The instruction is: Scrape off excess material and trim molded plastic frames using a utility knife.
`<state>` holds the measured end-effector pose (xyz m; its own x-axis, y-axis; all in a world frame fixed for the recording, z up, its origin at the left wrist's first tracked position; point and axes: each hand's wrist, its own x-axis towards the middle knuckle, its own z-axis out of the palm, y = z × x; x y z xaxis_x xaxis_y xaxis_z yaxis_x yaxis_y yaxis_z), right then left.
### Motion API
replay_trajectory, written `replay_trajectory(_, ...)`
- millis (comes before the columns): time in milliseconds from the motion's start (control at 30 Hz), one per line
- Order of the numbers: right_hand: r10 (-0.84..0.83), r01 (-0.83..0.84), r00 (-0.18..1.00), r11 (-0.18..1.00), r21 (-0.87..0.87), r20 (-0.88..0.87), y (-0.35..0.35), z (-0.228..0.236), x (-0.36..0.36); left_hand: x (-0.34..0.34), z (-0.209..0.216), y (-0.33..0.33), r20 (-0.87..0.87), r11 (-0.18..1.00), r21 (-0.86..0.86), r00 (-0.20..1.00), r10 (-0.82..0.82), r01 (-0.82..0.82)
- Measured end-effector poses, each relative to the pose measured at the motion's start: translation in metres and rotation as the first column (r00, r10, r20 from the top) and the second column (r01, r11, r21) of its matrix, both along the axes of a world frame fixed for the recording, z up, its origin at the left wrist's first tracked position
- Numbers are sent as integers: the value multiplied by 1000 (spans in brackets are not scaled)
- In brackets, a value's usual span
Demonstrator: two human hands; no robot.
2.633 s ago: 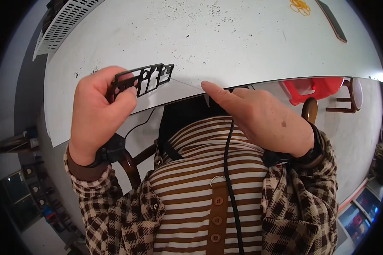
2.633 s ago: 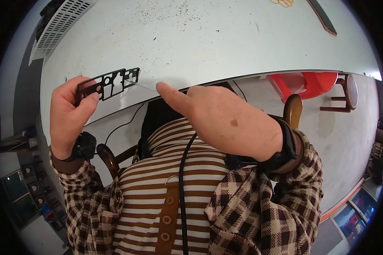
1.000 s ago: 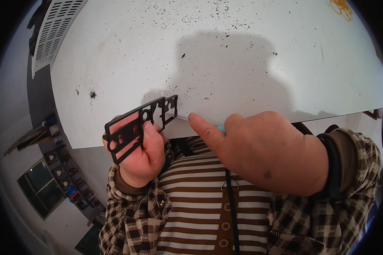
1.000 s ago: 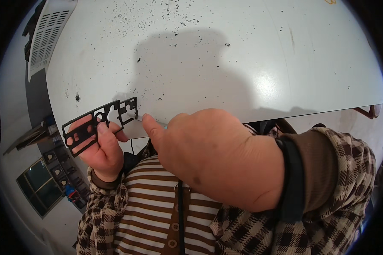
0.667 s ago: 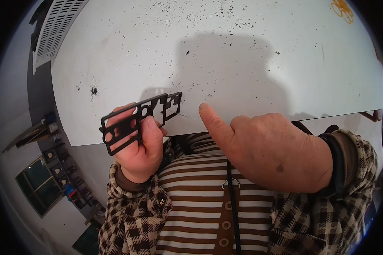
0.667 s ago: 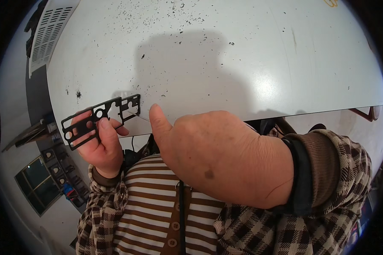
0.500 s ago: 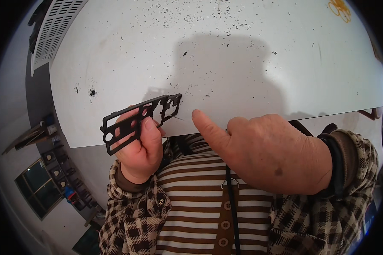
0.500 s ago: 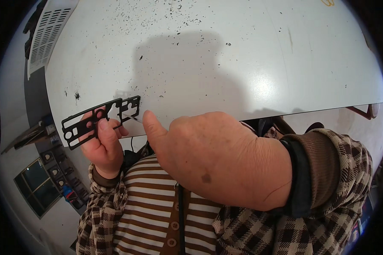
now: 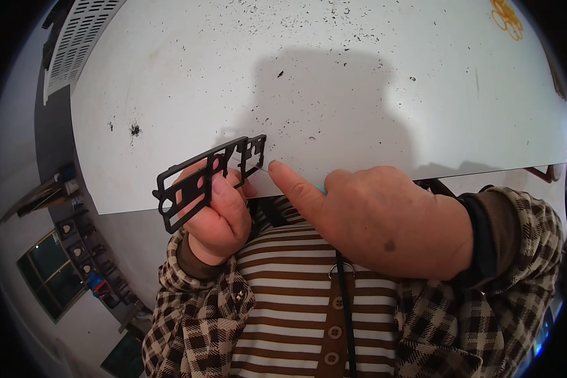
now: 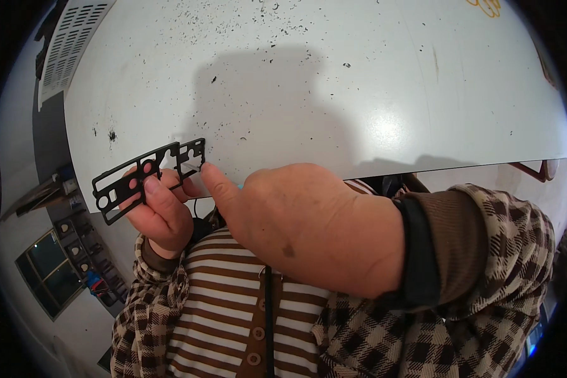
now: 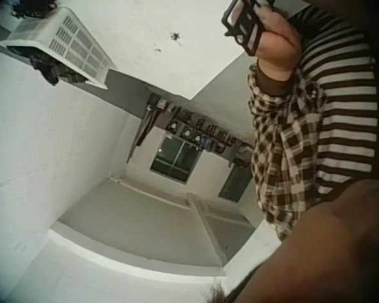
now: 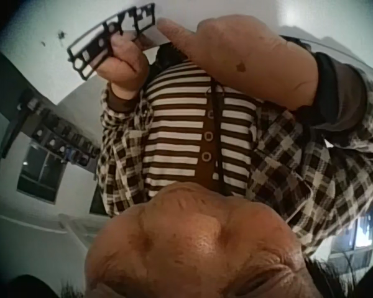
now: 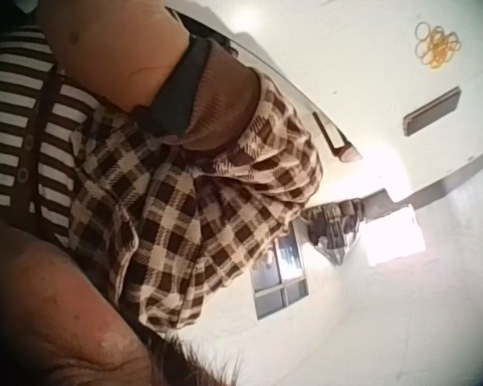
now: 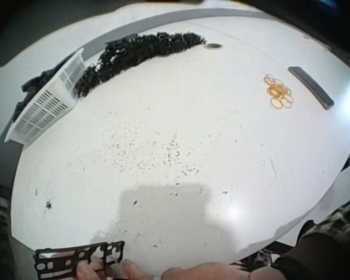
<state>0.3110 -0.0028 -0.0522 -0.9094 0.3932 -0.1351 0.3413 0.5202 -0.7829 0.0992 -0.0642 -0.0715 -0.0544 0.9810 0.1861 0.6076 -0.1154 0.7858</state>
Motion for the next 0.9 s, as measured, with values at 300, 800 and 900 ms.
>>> replay_trajectory(300,66,-63,990,998,-30,123,-3,14,-2,3,2,-11,-9,989,123,997,79,-77)
replay_trajectory(800,45,-51,997,994,97,68,-3,24,18,-1,-6,-8,-190,983,166,976,110,-78)
replay_trajectory(900,68,-82,992,988,130,110,-4,26,17,-4,-7,-11,-119,991,103,988,94,-82)
